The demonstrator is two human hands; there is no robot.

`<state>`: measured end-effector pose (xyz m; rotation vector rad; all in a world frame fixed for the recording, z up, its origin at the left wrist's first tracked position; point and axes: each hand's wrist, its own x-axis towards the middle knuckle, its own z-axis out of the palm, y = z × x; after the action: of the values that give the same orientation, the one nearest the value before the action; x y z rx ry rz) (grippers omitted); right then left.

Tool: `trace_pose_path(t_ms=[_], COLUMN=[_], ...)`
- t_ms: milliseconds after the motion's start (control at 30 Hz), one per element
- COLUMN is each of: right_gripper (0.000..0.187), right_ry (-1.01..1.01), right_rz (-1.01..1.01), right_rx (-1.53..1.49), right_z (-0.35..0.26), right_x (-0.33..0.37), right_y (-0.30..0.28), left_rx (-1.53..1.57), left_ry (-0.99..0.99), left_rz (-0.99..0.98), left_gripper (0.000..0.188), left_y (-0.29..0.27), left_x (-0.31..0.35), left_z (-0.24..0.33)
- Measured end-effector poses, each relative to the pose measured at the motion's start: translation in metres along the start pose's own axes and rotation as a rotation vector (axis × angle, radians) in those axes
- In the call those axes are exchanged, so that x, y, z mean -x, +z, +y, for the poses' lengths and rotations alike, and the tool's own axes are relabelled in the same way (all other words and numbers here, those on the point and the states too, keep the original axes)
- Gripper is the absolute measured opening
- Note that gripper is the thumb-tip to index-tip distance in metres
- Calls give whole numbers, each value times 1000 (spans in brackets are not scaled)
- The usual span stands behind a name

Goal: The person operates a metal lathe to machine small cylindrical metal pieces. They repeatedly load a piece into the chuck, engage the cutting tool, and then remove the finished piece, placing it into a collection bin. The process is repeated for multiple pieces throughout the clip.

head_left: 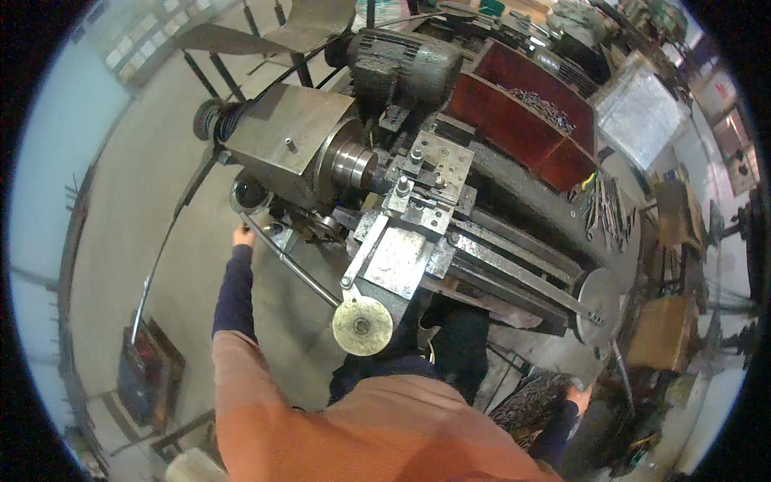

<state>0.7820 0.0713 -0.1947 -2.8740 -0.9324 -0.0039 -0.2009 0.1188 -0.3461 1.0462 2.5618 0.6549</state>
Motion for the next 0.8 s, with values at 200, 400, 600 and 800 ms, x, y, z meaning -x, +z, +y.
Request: trace_pose_path(t_ms=[200,400,600,800], right_gripper=[45,26,38,41], right_ry=[-189,-336,-611,-1205], right_rz=[-68,-65,-55,-64], right_rx=[-81,-165,-300,-702], right_z=[-2,-57,-107,-282], right_x=[38,36,21,60], right_y=[24,10,-60,-140], left_rx=[-519,-483,-547,-547], left_ry=[171,-476,97,60], left_rz=[-164,108,-200,-183], left_gripper=[49,48,47,49], left_y=[14,112,25,-3], left_x=[32,8,32,60], left_z=[93,41,66,59])
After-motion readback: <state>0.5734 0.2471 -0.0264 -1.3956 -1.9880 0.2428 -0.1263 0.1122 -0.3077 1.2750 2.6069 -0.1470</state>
